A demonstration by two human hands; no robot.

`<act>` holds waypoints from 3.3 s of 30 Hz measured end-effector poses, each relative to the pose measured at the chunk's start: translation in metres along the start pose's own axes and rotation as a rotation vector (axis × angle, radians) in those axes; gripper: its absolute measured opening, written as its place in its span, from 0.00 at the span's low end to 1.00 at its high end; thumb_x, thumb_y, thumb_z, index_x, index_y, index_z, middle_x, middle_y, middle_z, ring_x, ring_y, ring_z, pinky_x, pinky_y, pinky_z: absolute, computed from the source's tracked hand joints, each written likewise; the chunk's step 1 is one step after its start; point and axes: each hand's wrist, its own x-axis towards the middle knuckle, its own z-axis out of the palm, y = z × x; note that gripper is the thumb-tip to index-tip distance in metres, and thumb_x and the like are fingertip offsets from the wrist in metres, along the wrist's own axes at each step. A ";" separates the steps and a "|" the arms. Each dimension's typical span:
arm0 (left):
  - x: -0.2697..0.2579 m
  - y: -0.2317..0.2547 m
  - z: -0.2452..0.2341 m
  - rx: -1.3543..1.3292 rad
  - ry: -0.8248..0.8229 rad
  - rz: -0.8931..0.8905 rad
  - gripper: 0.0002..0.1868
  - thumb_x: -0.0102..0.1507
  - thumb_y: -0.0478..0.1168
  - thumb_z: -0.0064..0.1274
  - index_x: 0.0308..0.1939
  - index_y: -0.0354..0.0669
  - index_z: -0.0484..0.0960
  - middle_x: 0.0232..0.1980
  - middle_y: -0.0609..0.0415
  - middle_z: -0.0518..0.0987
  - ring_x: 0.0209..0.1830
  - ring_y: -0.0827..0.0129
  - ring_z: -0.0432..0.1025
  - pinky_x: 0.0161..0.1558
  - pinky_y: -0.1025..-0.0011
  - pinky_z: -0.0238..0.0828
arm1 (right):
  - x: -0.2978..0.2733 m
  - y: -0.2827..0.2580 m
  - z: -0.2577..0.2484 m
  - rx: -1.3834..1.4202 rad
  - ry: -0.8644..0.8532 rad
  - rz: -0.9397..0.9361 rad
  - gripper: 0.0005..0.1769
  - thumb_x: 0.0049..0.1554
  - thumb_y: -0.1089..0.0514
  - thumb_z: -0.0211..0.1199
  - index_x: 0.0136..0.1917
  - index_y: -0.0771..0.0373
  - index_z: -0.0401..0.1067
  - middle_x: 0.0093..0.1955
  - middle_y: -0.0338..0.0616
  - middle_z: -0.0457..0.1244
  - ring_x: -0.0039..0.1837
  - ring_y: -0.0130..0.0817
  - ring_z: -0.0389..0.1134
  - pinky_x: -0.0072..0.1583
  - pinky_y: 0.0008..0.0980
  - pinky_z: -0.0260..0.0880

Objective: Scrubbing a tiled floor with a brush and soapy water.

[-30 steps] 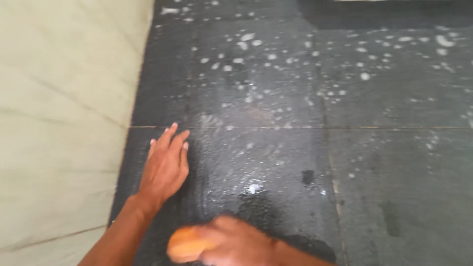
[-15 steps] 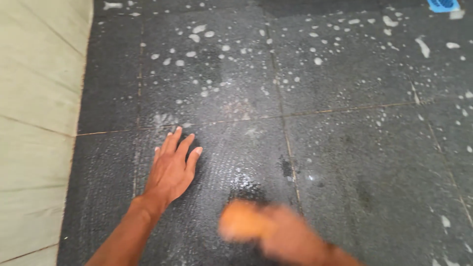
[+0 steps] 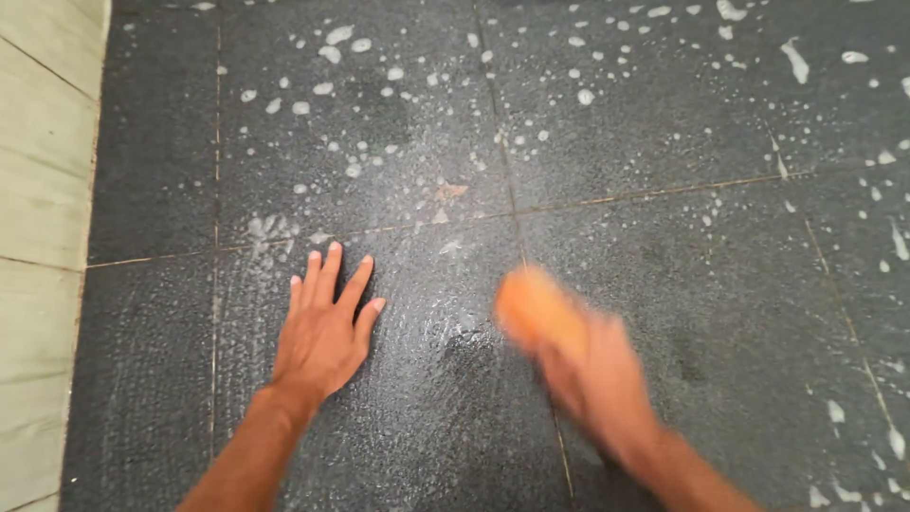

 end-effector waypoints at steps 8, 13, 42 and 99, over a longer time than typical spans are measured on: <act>0.008 0.001 0.008 0.017 0.059 -0.009 0.30 0.70 0.54 0.39 0.75 0.48 0.64 0.81 0.39 0.52 0.80 0.44 0.44 0.74 0.44 0.39 | 0.075 -0.073 -0.004 0.056 0.039 -0.503 0.15 0.53 0.59 0.64 0.55 0.52 0.72 0.51 0.53 0.68 0.44 0.47 0.70 0.46 0.42 0.73; 0.012 -0.007 0.008 0.017 0.087 0.028 0.30 0.70 0.52 0.37 0.74 0.44 0.63 0.80 0.38 0.52 0.80 0.43 0.43 0.74 0.44 0.35 | 0.144 0.001 0.101 0.407 0.463 -0.148 0.13 0.67 0.64 0.57 0.64 0.59 0.65 0.56 0.52 0.67 0.48 0.46 0.73 0.51 0.36 0.76; 0.003 -0.169 -0.060 -0.080 0.159 -0.396 0.30 0.71 0.59 0.37 0.69 0.48 0.73 0.78 0.34 0.58 0.78 0.39 0.50 0.73 0.41 0.41 | 0.119 -0.216 0.112 -0.015 -0.091 -0.626 0.12 0.55 0.55 0.64 0.54 0.56 0.74 0.52 0.50 0.66 0.54 0.50 0.66 0.60 0.55 0.65; 0.033 0.218 0.055 -0.109 -0.075 0.686 0.33 0.69 0.57 0.40 0.74 0.46 0.63 0.81 0.42 0.53 0.80 0.44 0.45 0.74 0.41 0.39 | -0.091 0.118 -0.092 -0.270 0.426 -0.260 0.10 0.55 0.56 0.64 0.47 0.58 0.65 0.52 0.60 0.64 0.49 0.51 0.67 0.48 0.42 0.70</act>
